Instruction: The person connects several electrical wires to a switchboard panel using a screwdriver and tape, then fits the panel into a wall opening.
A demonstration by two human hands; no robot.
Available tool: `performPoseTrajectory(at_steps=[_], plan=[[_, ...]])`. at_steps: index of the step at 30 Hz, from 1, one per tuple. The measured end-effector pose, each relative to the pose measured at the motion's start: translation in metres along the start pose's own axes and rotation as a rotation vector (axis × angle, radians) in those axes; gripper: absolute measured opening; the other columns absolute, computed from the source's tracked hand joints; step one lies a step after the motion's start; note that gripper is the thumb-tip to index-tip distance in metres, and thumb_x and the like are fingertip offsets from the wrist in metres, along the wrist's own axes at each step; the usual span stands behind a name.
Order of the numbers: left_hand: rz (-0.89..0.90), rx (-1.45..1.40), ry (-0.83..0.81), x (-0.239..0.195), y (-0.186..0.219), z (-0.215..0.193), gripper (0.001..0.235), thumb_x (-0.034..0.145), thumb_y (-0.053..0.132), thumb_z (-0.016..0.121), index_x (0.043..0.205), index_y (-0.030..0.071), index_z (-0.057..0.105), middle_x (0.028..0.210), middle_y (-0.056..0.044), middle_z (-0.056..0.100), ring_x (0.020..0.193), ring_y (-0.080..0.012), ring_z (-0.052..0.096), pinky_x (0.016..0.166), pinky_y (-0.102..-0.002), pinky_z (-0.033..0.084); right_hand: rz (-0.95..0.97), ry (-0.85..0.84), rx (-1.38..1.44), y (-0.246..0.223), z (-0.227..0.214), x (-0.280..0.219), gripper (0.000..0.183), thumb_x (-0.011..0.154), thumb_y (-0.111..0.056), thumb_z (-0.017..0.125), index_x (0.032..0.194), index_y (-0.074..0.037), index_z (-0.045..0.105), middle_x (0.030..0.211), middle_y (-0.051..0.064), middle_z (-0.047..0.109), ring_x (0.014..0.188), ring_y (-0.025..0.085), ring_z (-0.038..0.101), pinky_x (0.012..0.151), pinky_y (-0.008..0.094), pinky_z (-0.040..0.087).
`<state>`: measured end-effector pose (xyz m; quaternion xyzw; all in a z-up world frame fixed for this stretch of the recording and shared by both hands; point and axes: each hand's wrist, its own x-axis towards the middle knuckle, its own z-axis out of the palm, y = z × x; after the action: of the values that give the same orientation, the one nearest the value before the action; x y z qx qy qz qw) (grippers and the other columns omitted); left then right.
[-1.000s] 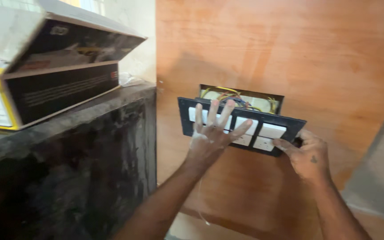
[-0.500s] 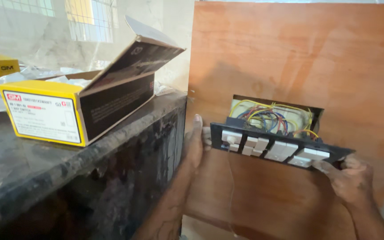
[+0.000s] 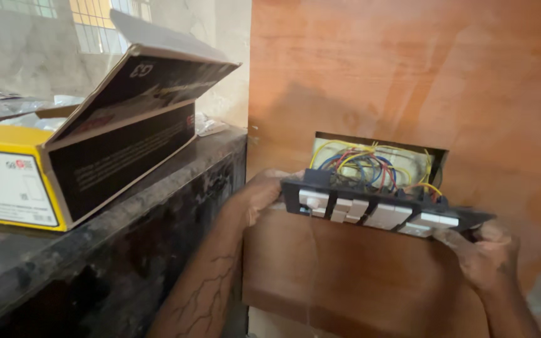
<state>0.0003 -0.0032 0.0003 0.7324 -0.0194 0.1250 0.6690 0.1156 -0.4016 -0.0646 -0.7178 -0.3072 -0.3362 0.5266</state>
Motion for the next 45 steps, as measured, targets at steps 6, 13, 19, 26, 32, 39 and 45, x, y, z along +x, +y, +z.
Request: performPoseTrajectory(at_steps=[6,13,19,26,32,39,45], plan=[[-0.017,-0.225,0.003,0.002,0.016,0.007,0.026,0.099,0.030,0.061,0.102,0.008,0.074,0.093,-0.003,0.075,0.084,-0.0139,0.071,0.079,-0.031,0.057,-0.088,-0.057,0.211,0.004,-0.001,0.001,0.022,0.081,-0.003,0.083,0.100,0.001,0.072,0.099,0.007,0.073,0.088,0.013,0.065,0.082,0.027,0.053],[0.011,-0.184,-0.152,0.011,0.101,0.052,0.046,0.103,0.046,0.046,0.104,0.006,0.069,0.085,0.000,0.070,0.076,-0.0111,0.064,0.072,-0.027,0.054,-0.171,-0.163,0.415,0.018,-0.002,0.002,0.015,0.083,-0.007,0.080,0.091,-0.003,0.069,0.089,0.005,0.071,0.081,0.013,0.067,0.075,0.028,0.055],[0.124,0.456,-0.373,0.043,0.122,0.092,0.067,0.108,0.053,0.055,0.115,-0.014,0.055,0.103,-0.009,0.047,0.089,-0.0214,0.041,0.080,-0.039,0.036,-0.156,-0.092,0.290,0.028,-0.001,0.001,0.017,0.083,-0.008,0.083,0.093,-0.003,0.069,0.092,0.002,0.066,0.082,0.011,0.059,0.074,0.026,0.050],[0.338,0.796,-0.483,0.066,0.086,0.101,0.062,0.110,0.047,0.045,0.148,-0.001,0.048,0.148,-0.016,0.051,0.130,-0.0213,0.048,0.111,-0.036,0.037,-0.142,-0.028,0.205,0.017,0.002,0.001,0.022,0.075,-0.006,0.085,0.089,-0.003,0.069,0.092,0.002,0.065,0.083,0.010,0.059,0.077,0.026,0.050],[0.368,0.991,-0.513,0.071,0.077,0.087,0.056,0.103,0.019,0.048,0.156,0.008,0.039,0.142,-0.022,0.056,0.122,-0.0340,0.057,0.104,-0.040,0.047,-0.020,-0.030,0.213,0.007,0.002,-0.005,0.022,0.076,-0.005,0.083,0.092,-0.003,0.068,0.091,0.002,0.066,0.083,0.010,0.060,0.078,0.026,0.051],[0.493,1.466,-0.272,0.064,0.079,0.092,0.035,0.072,0.007,0.069,0.106,0.011,0.078,0.099,-0.018,0.076,0.097,-0.0353,0.072,0.084,-0.044,0.058,-0.002,-0.033,0.231,0.004,0.005,-0.012,0.019,0.082,-0.005,0.080,0.098,-0.005,0.071,0.093,0.002,0.070,0.084,0.010,0.063,0.079,0.027,0.053],[0.142,1.247,-0.304,0.082,0.075,0.087,0.028,0.080,0.013,0.061,0.101,0.010,0.078,0.097,-0.017,0.080,0.087,-0.0298,0.076,0.079,-0.043,0.059,0.059,0.021,0.107,-0.005,0.005,-0.012,0.021,0.085,-0.005,0.081,0.104,-0.001,0.073,0.092,0.005,0.073,0.081,0.012,0.063,0.075,0.029,0.052]])
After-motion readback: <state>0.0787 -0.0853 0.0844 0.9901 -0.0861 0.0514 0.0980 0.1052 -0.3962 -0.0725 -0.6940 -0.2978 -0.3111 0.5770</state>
